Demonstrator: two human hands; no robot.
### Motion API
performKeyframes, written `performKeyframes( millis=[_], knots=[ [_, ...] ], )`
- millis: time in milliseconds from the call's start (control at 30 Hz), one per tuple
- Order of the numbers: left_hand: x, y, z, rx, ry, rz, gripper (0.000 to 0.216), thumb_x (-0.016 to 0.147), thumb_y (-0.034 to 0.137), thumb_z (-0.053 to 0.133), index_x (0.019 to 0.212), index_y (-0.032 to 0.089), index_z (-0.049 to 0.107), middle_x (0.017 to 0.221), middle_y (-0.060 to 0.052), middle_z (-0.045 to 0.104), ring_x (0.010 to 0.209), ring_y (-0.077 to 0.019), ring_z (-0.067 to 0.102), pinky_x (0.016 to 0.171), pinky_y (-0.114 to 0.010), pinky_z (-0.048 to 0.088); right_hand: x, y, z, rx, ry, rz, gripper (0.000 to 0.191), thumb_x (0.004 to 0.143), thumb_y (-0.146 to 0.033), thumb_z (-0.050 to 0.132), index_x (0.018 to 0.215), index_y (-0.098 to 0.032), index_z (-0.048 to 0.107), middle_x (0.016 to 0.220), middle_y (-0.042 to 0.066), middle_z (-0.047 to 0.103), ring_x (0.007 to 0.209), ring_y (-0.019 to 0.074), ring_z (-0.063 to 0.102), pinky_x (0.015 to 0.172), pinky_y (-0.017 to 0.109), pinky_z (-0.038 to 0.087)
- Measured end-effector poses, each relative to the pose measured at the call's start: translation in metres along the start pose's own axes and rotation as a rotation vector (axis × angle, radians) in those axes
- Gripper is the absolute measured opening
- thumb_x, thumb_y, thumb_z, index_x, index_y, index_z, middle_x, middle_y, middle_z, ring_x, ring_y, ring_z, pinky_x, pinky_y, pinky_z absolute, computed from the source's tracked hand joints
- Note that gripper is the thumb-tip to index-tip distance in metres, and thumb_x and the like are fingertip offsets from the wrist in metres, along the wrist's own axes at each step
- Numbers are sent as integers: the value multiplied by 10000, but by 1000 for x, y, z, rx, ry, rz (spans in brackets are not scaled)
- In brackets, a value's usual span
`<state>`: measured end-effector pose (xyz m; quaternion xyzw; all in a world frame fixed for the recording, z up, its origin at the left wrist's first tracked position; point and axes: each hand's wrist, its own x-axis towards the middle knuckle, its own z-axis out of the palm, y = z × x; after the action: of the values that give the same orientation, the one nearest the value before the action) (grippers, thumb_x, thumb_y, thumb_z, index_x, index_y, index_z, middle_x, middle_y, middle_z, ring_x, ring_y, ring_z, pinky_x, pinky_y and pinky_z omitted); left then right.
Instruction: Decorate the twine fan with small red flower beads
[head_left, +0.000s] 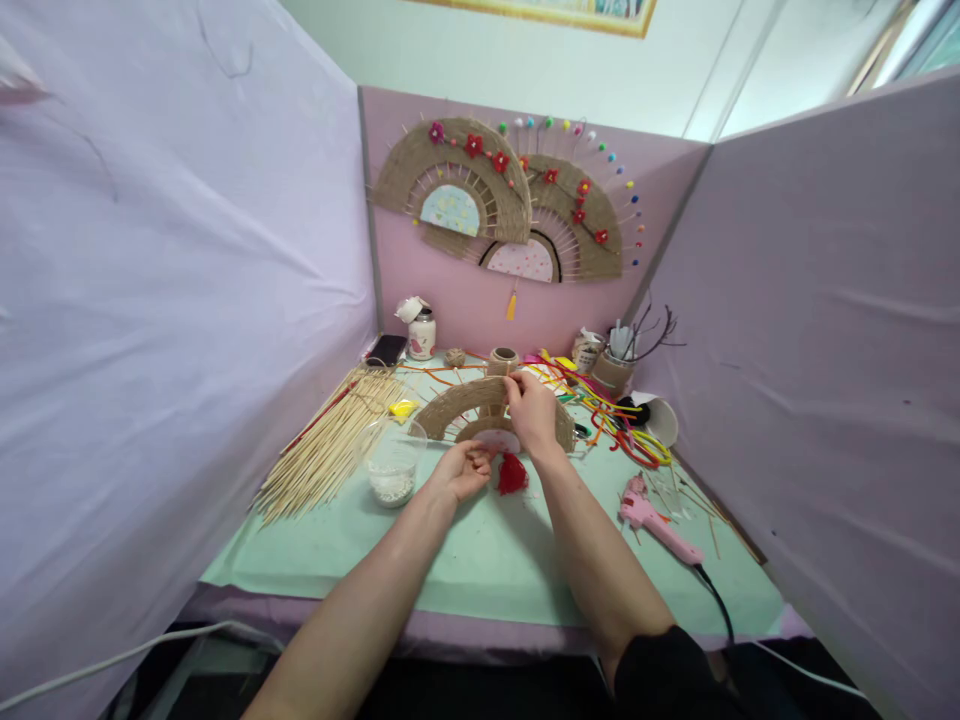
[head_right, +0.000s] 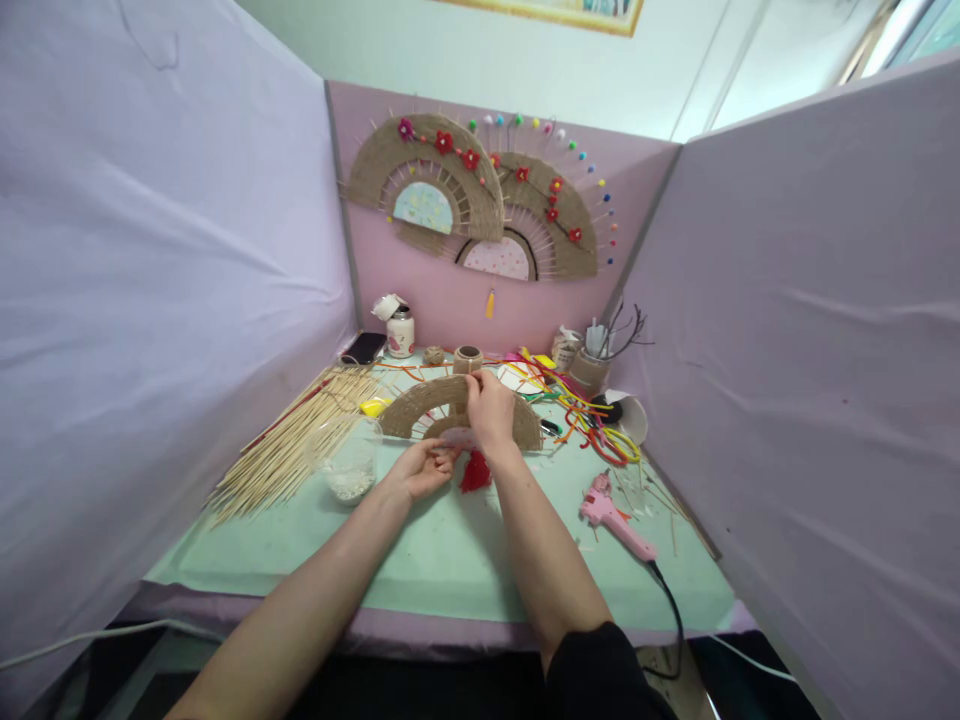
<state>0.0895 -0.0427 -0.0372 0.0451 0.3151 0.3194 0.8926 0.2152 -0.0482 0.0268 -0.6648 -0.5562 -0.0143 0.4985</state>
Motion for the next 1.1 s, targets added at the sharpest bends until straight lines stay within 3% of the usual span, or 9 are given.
performKeyframes(
  millis=[233, 400, 667, 800, 900, 967, 1033, 1100],
  knots=[
    [3, 1, -6, -30, -42, 35, 244, 807, 4, 438, 677, 187, 343, 573, 56, 344, 389, -33, 216, 360, -154, 165, -3, -2, 1, -5, 37, -42, 312, 906, -381, 449, 938, -183, 689, 768, 74, 722, 721, 223, 642, 715, 317, 430],
    [3, 0, -8, -13, -47, 41, 253, 829, 16, 423, 675, 191, 325, 566, 62, 328, 384, -32, 218, 355, -154, 162, -7, -1, -3, -54, 57, -64, 311, 912, -398, 454, 970, -190, 678, 840, 86, 732, 756, 232, 655, 725, 324, 432],
    [-3, -1, -6, 25, -74, 41, 274, 863, 31, 397, 660, 192, 309, 530, 81, 257, 381, -37, 217, 361, -153, 170, -13, -3, -9, -4, 58, -75, 319, 912, -388, 445, 1007, -181, 668, 785, 70, 722, 676, 209, 636, 697, 312, 441],
    [-9, -4, 0, 69, -66, 56, 247, 867, 33, 385, 663, 172, 366, 552, 57, 359, 386, -25, 220, 368, -147, 176, -25, -9, -21, 20, 87, -74, 297, 902, -389, 469, 994, -190, 670, 751, 52, 714, 637, 198, 626, 669, 305, 452],
    [-29, -15, 0, 111, -55, 72, 159, 852, 41, 426, 737, 133, 487, 625, 12, 484, 398, -19, 234, 376, -151, 183, -44, -6, -35, 58, 70, -71, 291, 889, -406, 500, 970, -186, 673, 746, 48, 709, 628, 187, 622, 650, 297, 460],
    [-56, -26, -8, 252, -68, 163, 76, 834, 85, 506, 824, 123, 571, 612, 19, 482, 407, -29, 238, 386, -168, 185, -59, 1, -45, 69, 18, -39, 287, 876, -421, 518, 929, -187, 677, 723, 44, 703, 616, 183, 617, 633, 294, 462],
    [-92, -35, -22, 561, -131, 365, 77, 794, 162, 620, 869, 145, 622, 568, 45, 422, 433, -48, 265, 411, -186, 203, -74, 9, -53, 71, -70, 6, 276, 864, -425, 528, 891, -195, 678, 690, 36, 696, 601, 183, 615, 611, 293, 459],
    [-128, -35, -40, 855, -52, 640, 193, 721, 234, 731, 879, 172, 639, 621, 29, 463, 535, -83, 398, 492, -200, 316, -89, 17, -56, 76, -169, 40, 262, 857, -418, 530, 861, -202, 679, 666, 28, 689, 587, 183, 612, 592, 291, 454]
  ],
)
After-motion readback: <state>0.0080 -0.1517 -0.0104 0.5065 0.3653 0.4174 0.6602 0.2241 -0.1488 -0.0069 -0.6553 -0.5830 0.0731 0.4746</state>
